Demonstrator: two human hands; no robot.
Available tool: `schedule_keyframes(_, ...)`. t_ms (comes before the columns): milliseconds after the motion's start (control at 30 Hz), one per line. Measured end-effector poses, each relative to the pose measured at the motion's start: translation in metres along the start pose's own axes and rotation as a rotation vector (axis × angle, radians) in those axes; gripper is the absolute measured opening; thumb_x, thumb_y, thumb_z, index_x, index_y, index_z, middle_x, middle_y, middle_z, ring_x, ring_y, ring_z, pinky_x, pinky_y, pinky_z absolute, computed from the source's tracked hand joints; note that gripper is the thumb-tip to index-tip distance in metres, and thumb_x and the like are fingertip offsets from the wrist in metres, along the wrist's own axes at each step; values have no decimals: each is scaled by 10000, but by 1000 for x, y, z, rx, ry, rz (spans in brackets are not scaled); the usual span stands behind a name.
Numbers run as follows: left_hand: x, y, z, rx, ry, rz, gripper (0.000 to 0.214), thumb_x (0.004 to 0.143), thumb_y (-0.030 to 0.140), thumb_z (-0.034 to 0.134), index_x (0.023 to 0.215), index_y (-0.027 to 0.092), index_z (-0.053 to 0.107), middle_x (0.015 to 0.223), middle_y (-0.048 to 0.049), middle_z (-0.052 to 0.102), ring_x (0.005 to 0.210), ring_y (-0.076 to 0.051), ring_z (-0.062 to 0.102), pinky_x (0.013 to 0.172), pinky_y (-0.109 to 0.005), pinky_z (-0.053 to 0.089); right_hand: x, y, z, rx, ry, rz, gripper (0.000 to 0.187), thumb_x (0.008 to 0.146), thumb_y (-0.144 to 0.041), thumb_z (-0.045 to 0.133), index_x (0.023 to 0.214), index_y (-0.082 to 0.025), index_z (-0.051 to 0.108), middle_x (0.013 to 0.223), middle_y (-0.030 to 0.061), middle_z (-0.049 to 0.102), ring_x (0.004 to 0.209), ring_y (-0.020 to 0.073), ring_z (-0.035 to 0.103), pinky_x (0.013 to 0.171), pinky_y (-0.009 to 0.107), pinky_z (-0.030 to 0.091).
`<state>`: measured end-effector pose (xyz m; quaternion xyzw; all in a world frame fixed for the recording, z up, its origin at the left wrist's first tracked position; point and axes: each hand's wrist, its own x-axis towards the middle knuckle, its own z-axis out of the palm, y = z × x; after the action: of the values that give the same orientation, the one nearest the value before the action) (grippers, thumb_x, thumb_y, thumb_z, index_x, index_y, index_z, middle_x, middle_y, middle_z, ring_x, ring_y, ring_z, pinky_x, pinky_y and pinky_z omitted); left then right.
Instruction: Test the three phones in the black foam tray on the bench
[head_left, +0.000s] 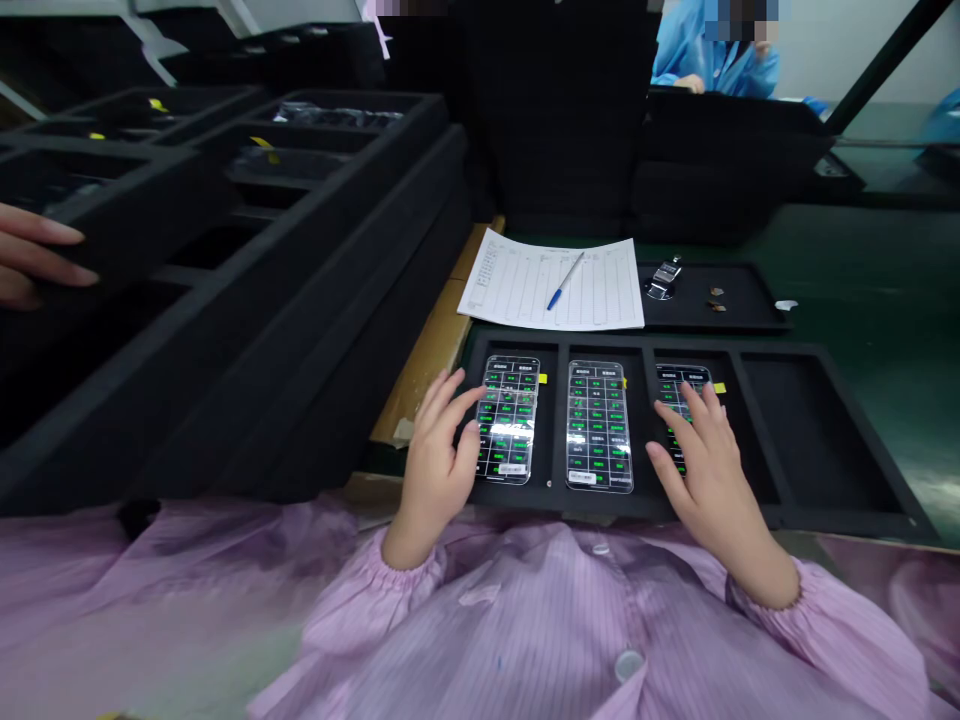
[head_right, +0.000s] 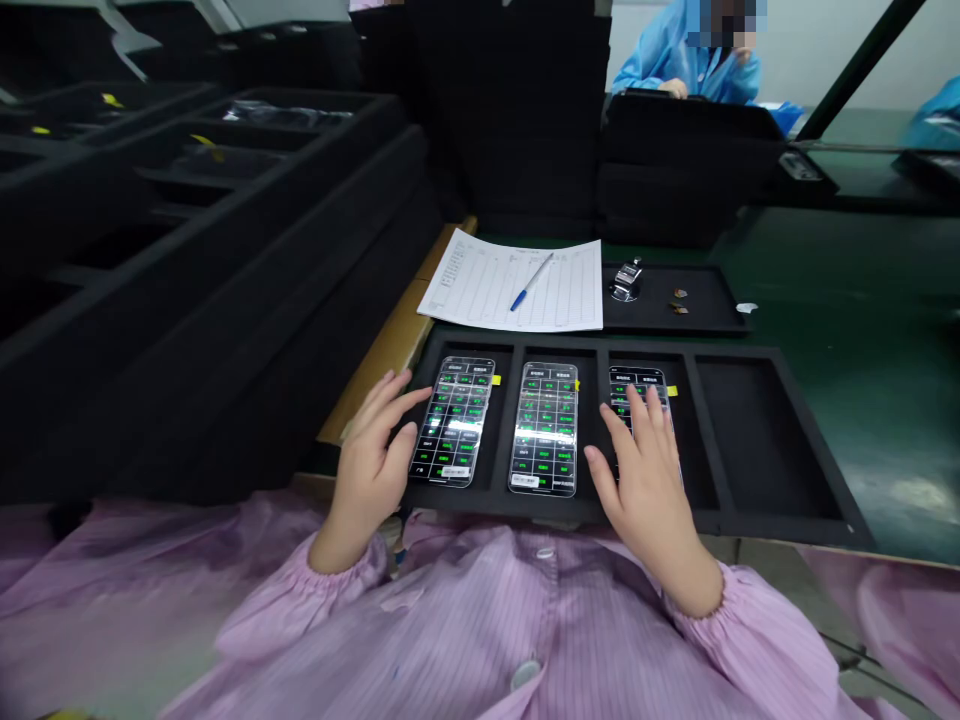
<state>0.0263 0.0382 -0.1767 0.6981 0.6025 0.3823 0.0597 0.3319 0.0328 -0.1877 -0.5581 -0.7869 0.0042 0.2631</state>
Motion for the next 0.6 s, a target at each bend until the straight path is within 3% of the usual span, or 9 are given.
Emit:
schedule_keyframes(200,-3,3,-3,36,37,95,318,975,226,434,1126,167,708,1405,-136,597,1405,-283,456,1149,-545,402,0,-1,-7,28,-88,-158,401,1038,-351,388,1282,-145,629,1561,174,377,1519,380,171,1167,655,281)
schedule_keyframes(400,0,4,4,192,-107,135,362,973,269,443,1190,170,715,1566,-141,430,1507,-373,271,1129,-630,376,3,-2,-9,19,-176,-243,384,1026,-318,415,1285,-170,658,1612,168,286,1527,400,106,1162,696,237)
schedule_keyframes(600,-1,6,-1,133,-90,235,396,976,232,435,804,167,786,1457,-134,565,1463,-367,373,1087,-575,437,3,-2,-15,99,-196,-336,319,1005,-262,464,1148,-193,740,1584,144,355,1527,379,135,1177,676,227)
